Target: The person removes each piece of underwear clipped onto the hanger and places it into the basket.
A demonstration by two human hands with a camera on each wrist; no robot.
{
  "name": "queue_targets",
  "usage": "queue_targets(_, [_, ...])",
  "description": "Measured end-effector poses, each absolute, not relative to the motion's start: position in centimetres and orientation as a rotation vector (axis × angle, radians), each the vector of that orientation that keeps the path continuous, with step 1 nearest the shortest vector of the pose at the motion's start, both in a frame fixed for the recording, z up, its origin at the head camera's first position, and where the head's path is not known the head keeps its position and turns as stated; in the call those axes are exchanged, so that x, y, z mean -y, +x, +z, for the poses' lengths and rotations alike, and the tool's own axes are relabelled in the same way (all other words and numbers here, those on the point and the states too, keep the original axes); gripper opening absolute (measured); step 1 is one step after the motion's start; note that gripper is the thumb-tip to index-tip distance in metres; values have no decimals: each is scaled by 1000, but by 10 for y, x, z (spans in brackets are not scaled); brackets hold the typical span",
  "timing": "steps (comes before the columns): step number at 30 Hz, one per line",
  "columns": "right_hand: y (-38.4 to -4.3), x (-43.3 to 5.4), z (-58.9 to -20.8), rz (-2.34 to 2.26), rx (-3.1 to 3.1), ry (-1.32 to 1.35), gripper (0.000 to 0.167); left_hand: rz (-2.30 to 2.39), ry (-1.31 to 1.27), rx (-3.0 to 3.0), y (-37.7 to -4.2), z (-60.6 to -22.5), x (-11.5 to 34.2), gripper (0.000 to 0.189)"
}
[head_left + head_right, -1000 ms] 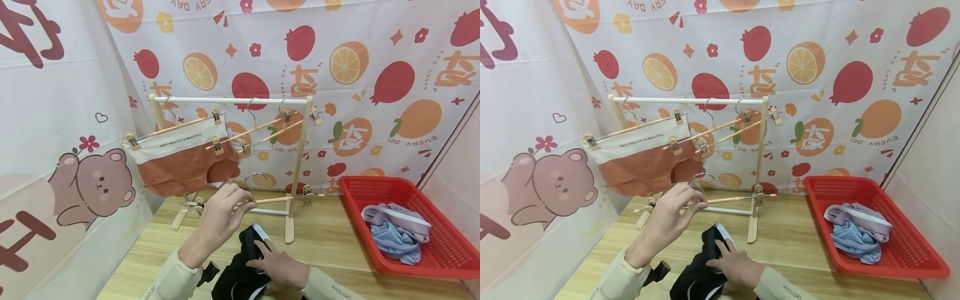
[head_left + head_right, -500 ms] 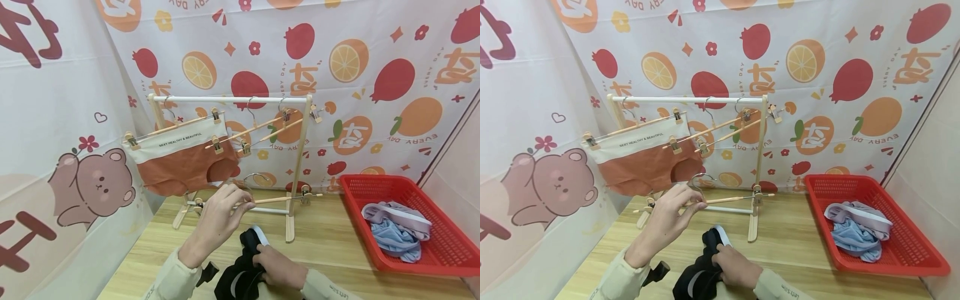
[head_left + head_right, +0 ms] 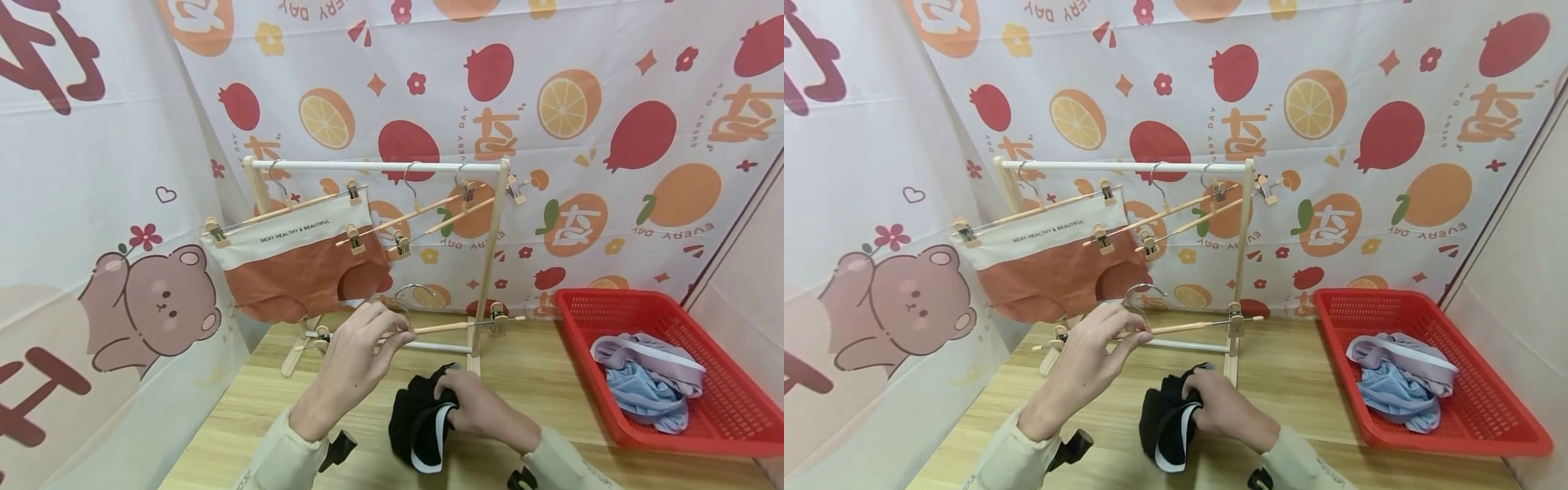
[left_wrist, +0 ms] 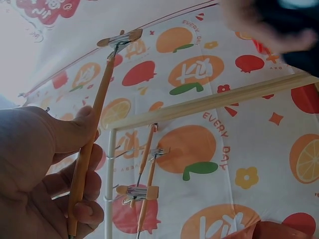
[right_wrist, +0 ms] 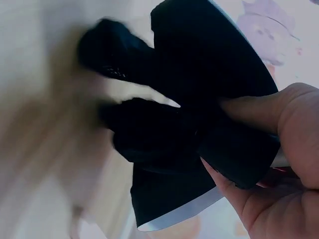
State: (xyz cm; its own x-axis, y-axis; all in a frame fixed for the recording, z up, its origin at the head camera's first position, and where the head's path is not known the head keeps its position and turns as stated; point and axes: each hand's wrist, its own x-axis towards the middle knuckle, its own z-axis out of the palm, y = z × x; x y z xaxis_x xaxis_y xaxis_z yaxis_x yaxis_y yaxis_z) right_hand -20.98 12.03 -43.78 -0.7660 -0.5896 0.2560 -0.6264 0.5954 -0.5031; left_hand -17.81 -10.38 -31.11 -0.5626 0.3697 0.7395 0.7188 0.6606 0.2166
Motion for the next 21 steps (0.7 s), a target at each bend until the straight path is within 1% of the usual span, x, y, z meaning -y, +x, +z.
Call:
queue_targets(5, [-209,-150,-413,951,2646,935,38,-679,-846,2176,-178,-310,106,5])
queue_targets(11, [-209,-197,-385,855,2552,747,42,-690,-839,2166,-178,-308,108,5])
queue_targets(13, [-212,-214,-377,833,2524,704,40,-696,-840,2170,-178,-308,108,5])
queue_targets(21, [-211,-282,-342,784,2620,366,27,-695,-854,2176,-178,-309,108,6])
